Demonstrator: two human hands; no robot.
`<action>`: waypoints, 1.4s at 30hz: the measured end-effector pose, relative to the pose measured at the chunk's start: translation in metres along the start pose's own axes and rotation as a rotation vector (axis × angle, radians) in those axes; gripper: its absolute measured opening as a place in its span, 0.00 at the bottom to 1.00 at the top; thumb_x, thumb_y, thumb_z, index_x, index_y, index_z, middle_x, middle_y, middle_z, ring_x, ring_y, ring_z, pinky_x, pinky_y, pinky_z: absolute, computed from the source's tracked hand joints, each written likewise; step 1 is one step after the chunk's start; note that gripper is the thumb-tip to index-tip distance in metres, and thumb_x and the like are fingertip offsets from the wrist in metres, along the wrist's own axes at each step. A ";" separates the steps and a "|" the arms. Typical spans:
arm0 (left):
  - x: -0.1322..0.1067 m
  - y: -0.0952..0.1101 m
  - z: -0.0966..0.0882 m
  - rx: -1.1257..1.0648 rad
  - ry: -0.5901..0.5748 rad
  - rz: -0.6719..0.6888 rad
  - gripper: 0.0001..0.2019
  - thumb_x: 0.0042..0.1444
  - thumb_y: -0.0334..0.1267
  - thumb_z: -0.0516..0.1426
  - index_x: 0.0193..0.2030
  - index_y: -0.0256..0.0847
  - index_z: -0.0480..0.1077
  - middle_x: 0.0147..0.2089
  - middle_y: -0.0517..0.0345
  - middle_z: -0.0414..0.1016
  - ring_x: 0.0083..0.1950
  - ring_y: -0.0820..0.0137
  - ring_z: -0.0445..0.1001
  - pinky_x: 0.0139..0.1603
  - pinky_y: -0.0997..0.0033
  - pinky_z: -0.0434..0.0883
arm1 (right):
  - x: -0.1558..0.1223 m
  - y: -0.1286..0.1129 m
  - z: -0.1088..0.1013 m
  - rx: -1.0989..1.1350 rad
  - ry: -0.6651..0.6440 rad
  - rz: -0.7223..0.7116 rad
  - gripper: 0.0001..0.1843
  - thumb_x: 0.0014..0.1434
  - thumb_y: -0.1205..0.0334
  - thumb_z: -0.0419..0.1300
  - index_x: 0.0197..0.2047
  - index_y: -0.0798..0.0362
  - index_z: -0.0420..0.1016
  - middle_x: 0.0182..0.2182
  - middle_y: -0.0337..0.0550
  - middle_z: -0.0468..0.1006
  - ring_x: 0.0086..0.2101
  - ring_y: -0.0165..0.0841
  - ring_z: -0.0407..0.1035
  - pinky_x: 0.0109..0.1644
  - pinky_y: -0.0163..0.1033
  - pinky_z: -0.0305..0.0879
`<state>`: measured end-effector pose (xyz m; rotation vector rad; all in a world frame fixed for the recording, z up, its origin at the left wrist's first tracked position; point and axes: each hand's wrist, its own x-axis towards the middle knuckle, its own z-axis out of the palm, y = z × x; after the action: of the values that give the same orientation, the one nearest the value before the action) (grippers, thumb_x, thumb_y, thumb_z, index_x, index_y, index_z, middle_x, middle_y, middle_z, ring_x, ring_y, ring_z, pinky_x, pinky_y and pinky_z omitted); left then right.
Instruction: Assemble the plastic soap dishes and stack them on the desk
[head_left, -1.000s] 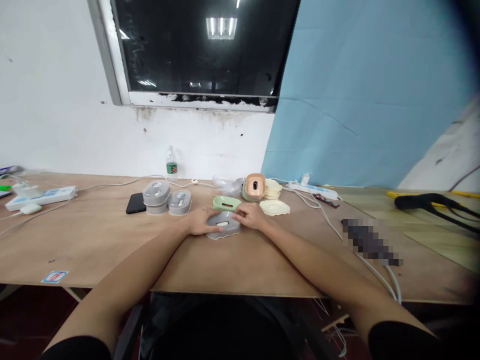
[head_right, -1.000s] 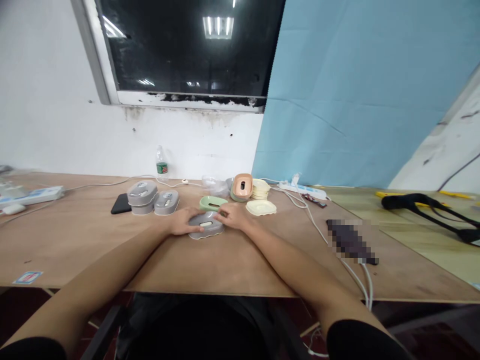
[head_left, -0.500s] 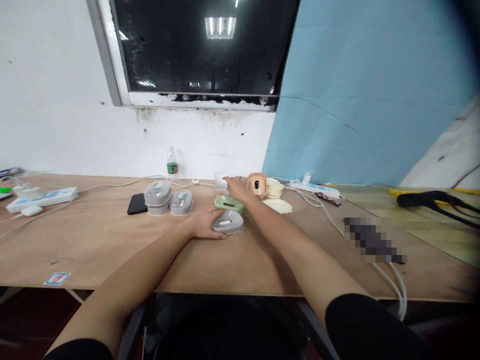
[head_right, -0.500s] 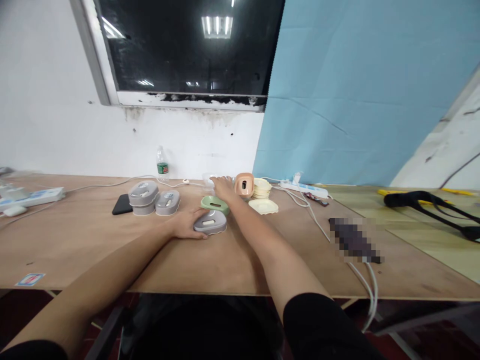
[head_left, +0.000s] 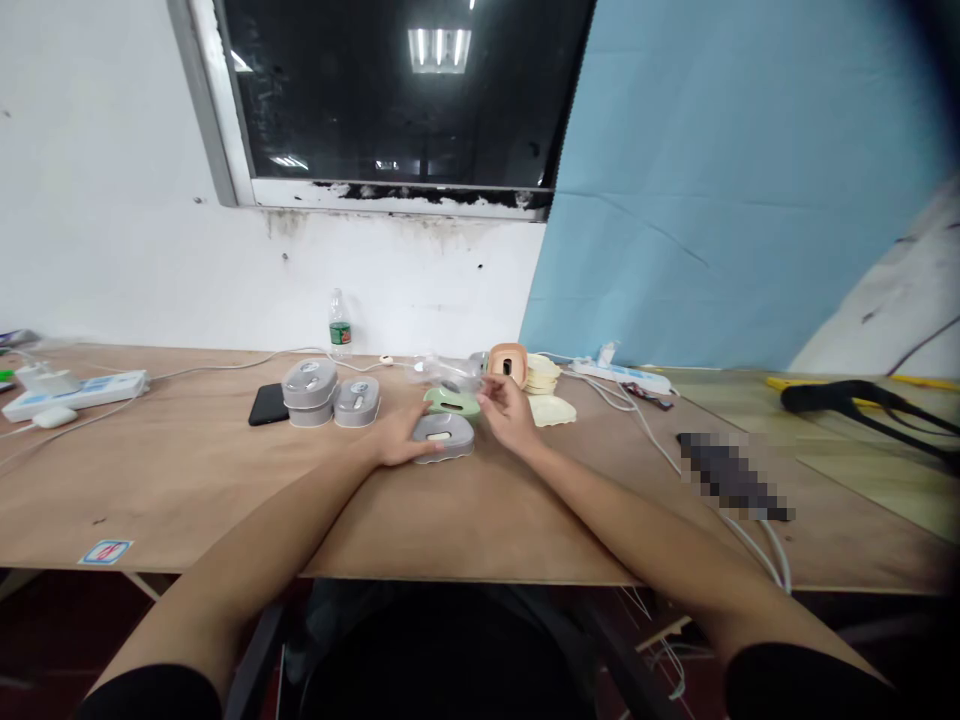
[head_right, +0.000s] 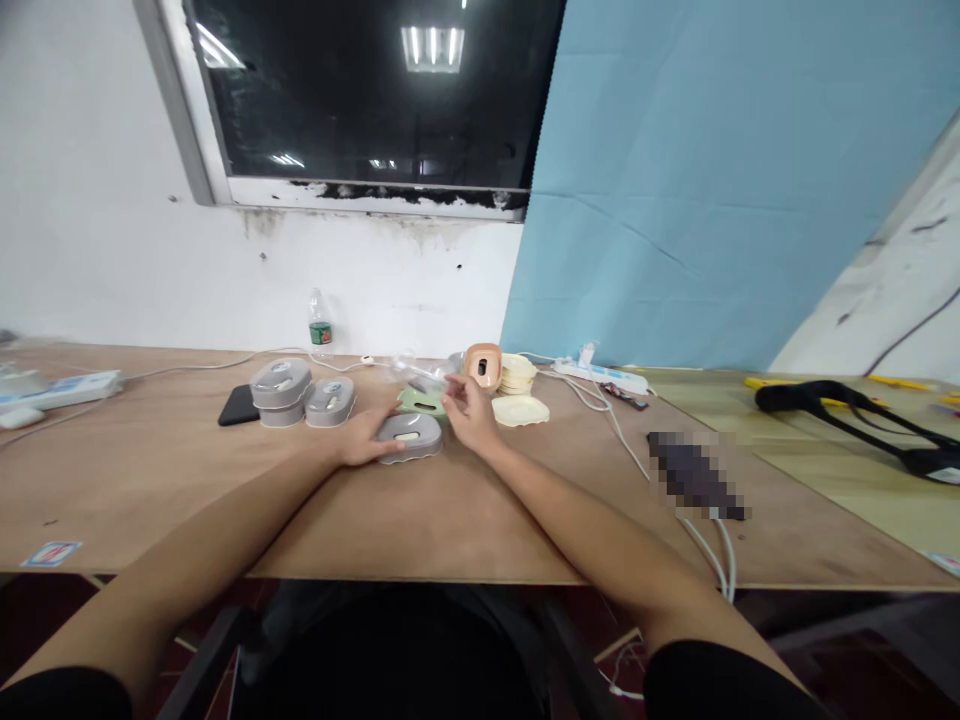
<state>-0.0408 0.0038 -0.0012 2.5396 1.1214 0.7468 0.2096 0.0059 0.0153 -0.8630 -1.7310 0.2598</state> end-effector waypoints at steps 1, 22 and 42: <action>0.001 0.000 -0.001 -0.052 0.037 -0.032 0.42 0.54 0.62 0.54 0.69 0.39 0.49 0.61 0.44 0.68 0.59 0.53 0.68 0.59 0.54 0.64 | -0.007 0.000 -0.002 0.070 -0.007 0.049 0.20 0.61 0.53 0.55 0.54 0.49 0.63 0.39 0.45 0.72 0.39 0.37 0.69 0.46 0.46 0.67; 0.001 0.010 -0.017 0.169 0.184 -0.213 0.27 0.59 0.62 0.48 0.42 0.42 0.76 0.33 0.53 0.78 0.35 0.62 0.75 0.37 0.66 0.69 | -0.016 0.012 0.016 -0.074 -0.297 0.261 0.19 0.61 0.48 0.52 0.44 0.54 0.72 0.27 0.39 0.73 0.27 0.31 0.65 0.31 0.36 0.60; 0.001 0.005 -0.017 0.019 -0.017 -0.020 0.29 0.59 0.57 0.51 0.60 0.39 0.66 0.61 0.48 0.69 0.60 0.57 0.69 0.61 0.58 0.64 | -0.016 0.012 -0.001 -0.130 -0.477 0.110 0.25 0.64 0.47 0.50 0.55 0.55 0.69 0.38 0.47 0.76 0.34 0.35 0.69 0.38 0.40 0.64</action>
<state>-0.0464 0.0017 0.0158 2.5418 1.1519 0.7112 0.2172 0.0036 -0.0025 -1.0527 -2.1621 0.4595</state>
